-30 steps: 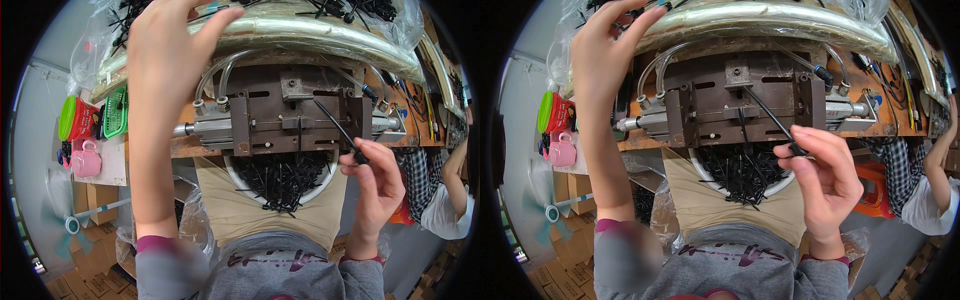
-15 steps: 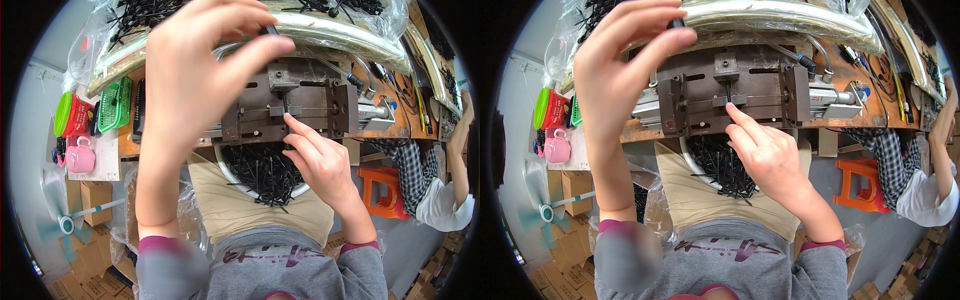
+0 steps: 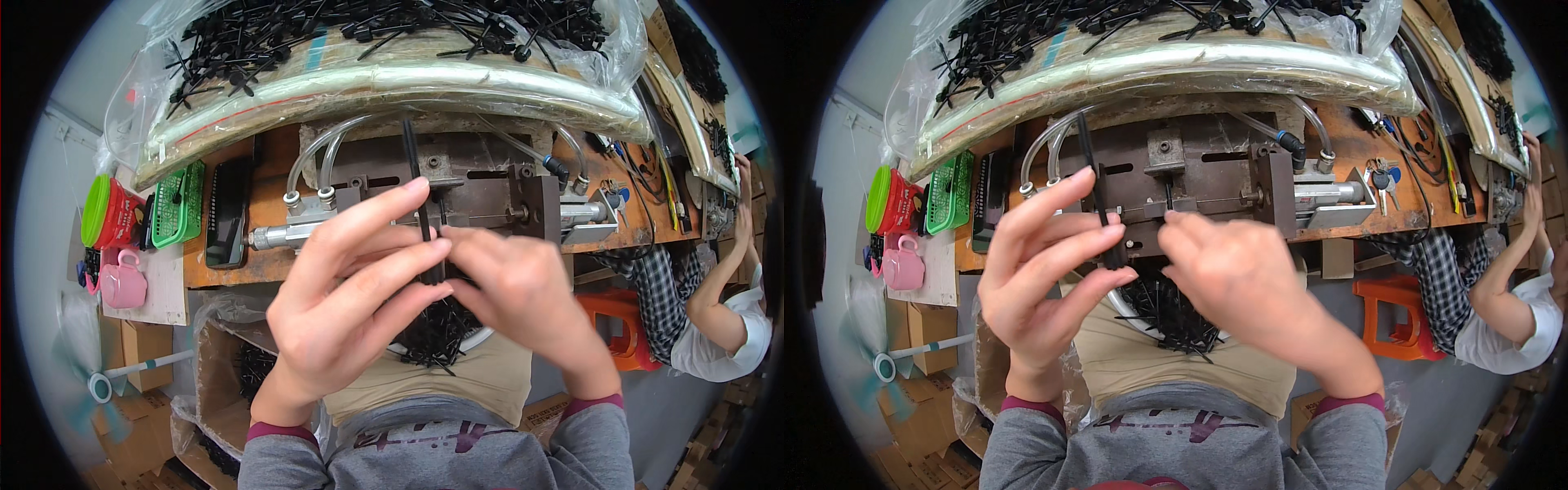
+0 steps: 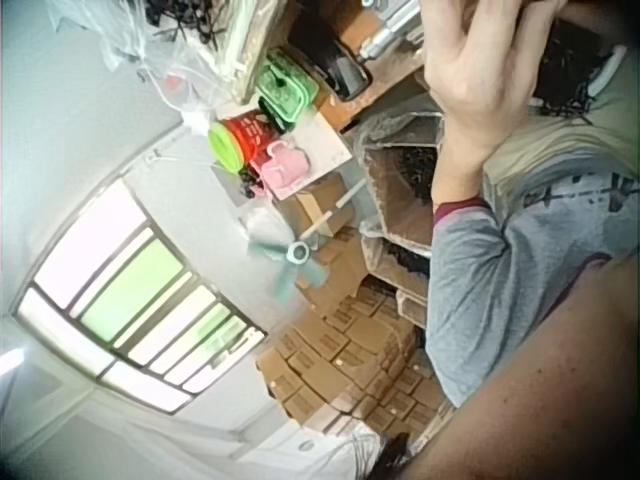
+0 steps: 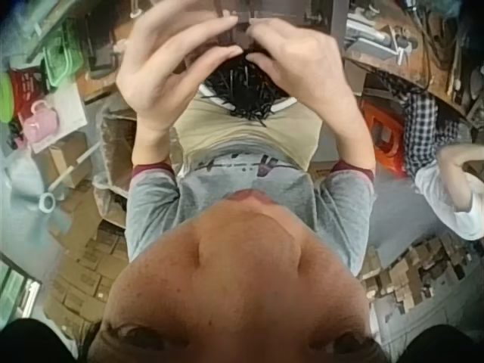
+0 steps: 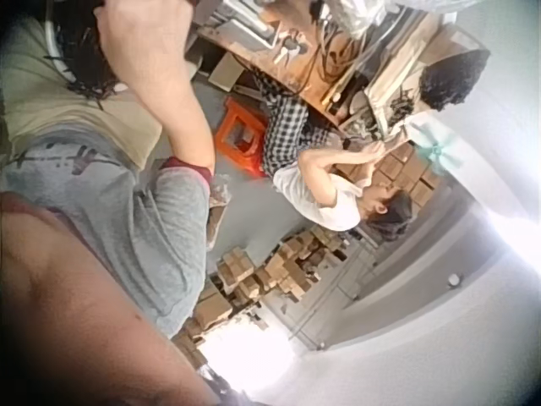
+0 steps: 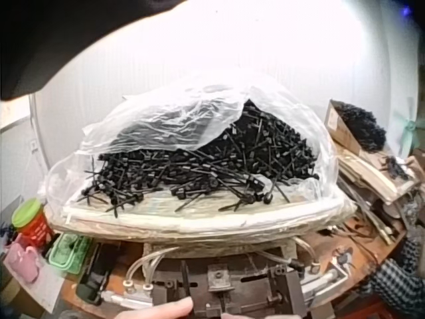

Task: Assembling small black plastic components using a pneumatic industrial press or fixture.

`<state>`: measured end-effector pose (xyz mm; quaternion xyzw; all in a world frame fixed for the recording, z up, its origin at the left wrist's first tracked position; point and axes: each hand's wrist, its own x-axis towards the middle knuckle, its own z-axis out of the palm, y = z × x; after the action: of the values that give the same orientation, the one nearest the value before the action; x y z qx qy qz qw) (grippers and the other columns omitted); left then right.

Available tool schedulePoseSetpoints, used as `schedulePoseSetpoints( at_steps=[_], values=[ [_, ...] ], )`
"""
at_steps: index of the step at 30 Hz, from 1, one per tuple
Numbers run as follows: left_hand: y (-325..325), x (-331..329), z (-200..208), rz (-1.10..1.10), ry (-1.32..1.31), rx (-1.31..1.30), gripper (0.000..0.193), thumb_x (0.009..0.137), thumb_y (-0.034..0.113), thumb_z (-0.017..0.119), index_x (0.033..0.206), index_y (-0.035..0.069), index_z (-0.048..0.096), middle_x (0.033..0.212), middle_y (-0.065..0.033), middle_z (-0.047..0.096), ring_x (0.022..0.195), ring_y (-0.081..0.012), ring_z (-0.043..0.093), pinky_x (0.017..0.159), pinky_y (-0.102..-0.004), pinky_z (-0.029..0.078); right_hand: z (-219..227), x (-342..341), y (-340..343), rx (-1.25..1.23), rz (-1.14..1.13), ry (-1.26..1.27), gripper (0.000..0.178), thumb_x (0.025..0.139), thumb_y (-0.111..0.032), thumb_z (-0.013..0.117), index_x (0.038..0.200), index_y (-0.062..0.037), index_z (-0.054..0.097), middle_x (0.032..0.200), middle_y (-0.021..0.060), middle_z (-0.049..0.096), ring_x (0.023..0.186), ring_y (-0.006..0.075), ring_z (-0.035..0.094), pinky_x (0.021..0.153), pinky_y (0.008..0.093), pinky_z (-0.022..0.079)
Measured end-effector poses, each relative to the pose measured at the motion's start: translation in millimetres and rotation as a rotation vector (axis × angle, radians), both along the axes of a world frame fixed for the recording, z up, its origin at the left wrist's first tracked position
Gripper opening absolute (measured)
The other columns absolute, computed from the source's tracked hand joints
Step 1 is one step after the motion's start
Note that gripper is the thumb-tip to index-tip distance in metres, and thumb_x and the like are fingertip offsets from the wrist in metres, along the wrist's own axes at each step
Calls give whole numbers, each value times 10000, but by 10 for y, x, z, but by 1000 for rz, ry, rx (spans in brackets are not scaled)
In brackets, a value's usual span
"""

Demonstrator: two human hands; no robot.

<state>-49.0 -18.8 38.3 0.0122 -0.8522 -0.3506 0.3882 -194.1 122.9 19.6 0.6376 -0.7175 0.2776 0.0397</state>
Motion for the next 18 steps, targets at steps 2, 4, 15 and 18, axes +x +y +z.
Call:
schedulePoseSetpoints(
  at_steps=[2, 4, 15, 18],
  values=[
    [27, 42, -83, 5, -37, 10, 407, 645, -9, 831, 1040, -16, 729, 1291, -230, 577, 1006, -253, 677, 843, -331, 589, 151, -229, -99, -107, -1, -61, 225, 749, -103, 766, 903, -41, 613, 883, 115, 647, 695, 289, 654, 625, 363, 538],
    [69, 68, -173, -5, -103, 18, 394, 662, -10, 825, 1044, -9, 731, 1297, -219, 578, 1037, -253, 666, 858, -331, 587, 359, -553, -286, -283, -130, 118, 208, 769, -52, 707, 966, -54, 640, 875, 87, 665, 729, 281, 662, 656, 376, 533],
    [324, -105, -619, 162, -251, -307, 267, 715, 115, 799, 939, 18, 689, 1284, -154, 639, 693, -200, 679, 634, -290, 544, 905, -1442, -1354, 339, -30, 580, 311, 785, -24, 620, 1093, -69, 636, 963, 146, 681, 936, 327, 664, 751, 437, 531],
    [350, -135, -584, 170, -320, -344, 259, 719, 125, 797, 929, 23, 685, 1289, -154, 637, 670, -197, 671, 634, -293, 542, 847, -1510, -1408, 277, 62, 598, 251, 770, -48, 649, 1019, -73, 677, 958, 145, 679, 926, 330, 661, 770, 433, 535]
  ],
)
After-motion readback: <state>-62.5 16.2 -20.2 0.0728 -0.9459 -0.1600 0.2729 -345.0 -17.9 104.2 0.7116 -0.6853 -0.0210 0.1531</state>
